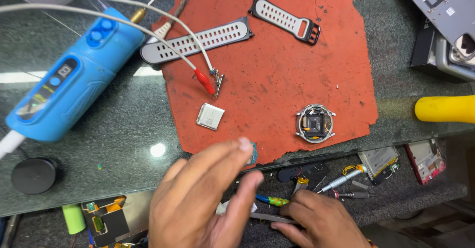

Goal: The person uses tweezers and a small metal tool to scrape and clean a small electronic component on a workbench. They repeatedly scrape the component's surface and then place it into a disassembled smartwatch case.

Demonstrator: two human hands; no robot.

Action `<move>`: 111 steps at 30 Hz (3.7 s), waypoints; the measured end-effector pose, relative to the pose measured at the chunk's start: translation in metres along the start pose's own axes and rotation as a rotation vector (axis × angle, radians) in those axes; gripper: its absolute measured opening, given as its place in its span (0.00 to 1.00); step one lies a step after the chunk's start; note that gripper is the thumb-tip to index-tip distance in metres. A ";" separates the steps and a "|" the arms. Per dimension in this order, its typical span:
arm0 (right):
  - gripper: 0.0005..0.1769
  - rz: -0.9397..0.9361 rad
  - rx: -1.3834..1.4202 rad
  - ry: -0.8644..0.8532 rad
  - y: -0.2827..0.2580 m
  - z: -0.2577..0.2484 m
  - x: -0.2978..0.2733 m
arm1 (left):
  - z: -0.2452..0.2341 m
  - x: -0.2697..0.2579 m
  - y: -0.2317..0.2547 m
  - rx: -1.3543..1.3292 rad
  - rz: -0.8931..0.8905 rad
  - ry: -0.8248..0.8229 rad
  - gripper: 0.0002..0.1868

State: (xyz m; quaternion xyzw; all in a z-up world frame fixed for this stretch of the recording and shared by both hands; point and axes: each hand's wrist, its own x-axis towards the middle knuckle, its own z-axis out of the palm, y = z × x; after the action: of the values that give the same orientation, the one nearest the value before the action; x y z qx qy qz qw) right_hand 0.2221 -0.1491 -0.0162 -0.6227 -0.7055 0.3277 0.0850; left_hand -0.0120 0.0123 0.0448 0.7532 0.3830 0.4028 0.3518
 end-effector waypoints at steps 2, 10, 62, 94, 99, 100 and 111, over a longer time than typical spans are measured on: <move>0.17 -0.032 -0.027 -0.022 0.002 0.002 -0.001 | 0.001 -0.003 0.010 -0.125 -0.015 0.011 0.22; 0.20 -0.024 0.109 0.006 0.000 -0.004 -0.007 | 0.002 -0.012 0.033 -0.414 -0.141 -0.063 0.21; 0.13 0.937 -0.323 -0.199 0.064 -0.085 -0.049 | -0.014 0.014 -0.011 0.246 0.126 -0.189 0.14; 0.11 0.141 0.184 0.501 -0.066 -0.066 0.095 | -0.011 0.012 -0.037 0.179 0.094 -0.146 0.07; 0.13 0.203 0.213 0.453 -0.067 -0.069 0.093 | -0.012 0.010 -0.036 0.172 0.090 -0.160 0.07; 0.12 0.197 0.209 0.457 -0.067 -0.069 0.093 | -0.012 0.009 -0.037 0.178 0.097 -0.159 0.08; 0.12 0.187 0.176 0.456 -0.068 -0.068 0.093 | -0.011 0.005 -0.040 0.214 0.137 -0.146 0.07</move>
State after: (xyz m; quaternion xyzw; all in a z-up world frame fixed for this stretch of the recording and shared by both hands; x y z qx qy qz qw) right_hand 0.1821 -0.0382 0.0479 -0.7332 -0.5762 0.2452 0.2651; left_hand -0.0315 0.0373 0.0180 0.8382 0.3447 0.3267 0.2681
